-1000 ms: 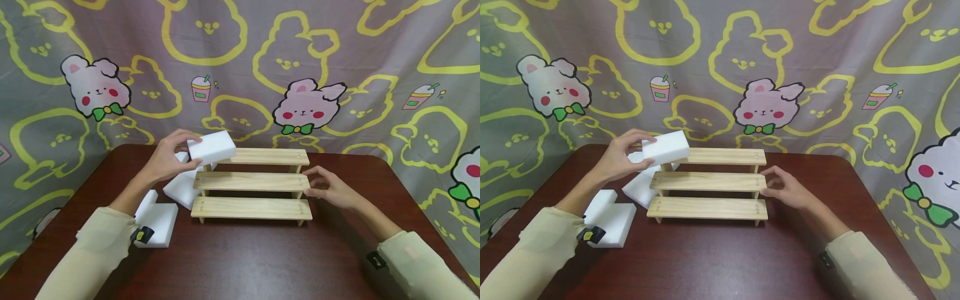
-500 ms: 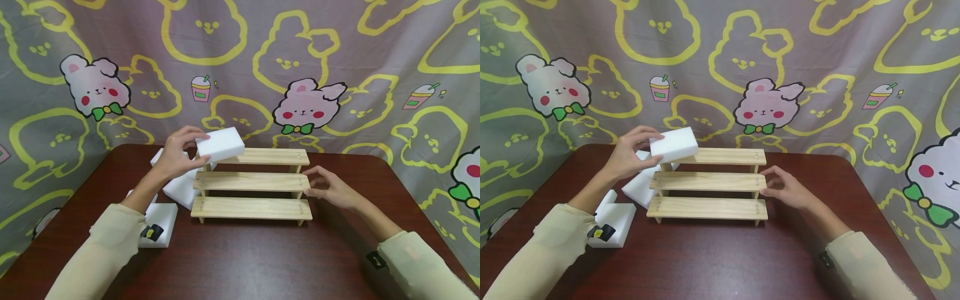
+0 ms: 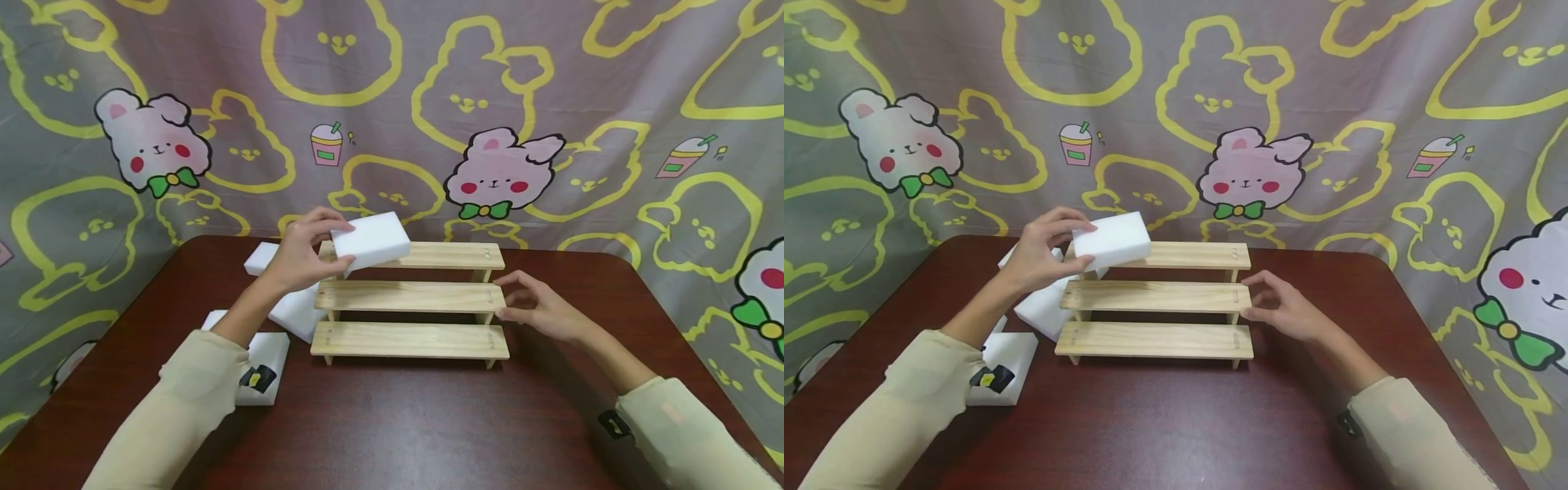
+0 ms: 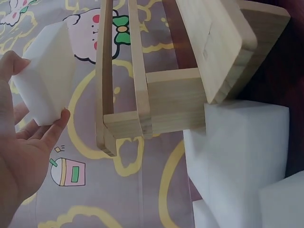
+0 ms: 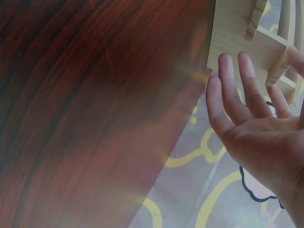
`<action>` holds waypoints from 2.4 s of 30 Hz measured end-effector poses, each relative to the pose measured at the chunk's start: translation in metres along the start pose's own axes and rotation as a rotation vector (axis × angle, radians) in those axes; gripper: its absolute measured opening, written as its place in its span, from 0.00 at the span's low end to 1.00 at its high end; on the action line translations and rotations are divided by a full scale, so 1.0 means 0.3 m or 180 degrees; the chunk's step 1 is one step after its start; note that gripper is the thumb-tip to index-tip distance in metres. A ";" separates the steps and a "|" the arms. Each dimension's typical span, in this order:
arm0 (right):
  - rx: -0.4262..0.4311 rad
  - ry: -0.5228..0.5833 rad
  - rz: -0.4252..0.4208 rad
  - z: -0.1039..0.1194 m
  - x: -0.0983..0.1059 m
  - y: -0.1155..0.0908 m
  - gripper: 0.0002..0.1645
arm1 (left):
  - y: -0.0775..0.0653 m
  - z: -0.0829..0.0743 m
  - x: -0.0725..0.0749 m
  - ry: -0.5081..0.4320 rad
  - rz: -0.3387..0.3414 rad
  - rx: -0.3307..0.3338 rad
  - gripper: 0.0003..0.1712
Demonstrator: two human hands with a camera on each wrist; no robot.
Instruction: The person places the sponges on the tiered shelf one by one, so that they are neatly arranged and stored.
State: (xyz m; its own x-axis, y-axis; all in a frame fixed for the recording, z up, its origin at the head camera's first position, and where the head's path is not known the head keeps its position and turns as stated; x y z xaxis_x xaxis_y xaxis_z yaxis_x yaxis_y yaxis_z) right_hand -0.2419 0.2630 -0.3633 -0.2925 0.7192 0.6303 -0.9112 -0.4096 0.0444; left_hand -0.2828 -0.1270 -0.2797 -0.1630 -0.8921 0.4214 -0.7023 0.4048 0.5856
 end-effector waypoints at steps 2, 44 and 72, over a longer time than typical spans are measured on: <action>-0.0009 0.0015 0.0003 -0.001 0.000 -0.001 0.28 | 0.003 0.002 -0.007 -0.0015 0.0020 0.0008 0.23; -0.0020 0.0067 0.0010 0.002 0.001 -0.005 0.29 | 0.075 0.015 -0.165 0.0098 0.0257 -0.0156 0.24; 0.0013 0.0053 -0.0002 0.005 0.002 -0.006 0.28 | 0.121 0.040 -0.291 -0.0434 0.0504 0.0129 0.30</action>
State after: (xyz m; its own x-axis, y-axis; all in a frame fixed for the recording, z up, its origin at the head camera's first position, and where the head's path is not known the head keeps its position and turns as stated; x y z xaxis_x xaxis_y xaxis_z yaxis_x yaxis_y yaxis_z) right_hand -0.2402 0.2634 -0.3618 -0.2968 0.7286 0.6173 -0.9102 -0.4114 0.0480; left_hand -0.3023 -0.0367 -0.3036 -0.3638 -0.8380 0.4068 -0.6874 0.5362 0.4899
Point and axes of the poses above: each hand's wrist, its own y-axis towards the middle knuckle, its own x-axis out of the back of the hand, z = x × y, the point moved 4 cm from there along y, towards the middle knuckle, and after that the axes turned 6 degrees about -y, right-handed, at the moved point
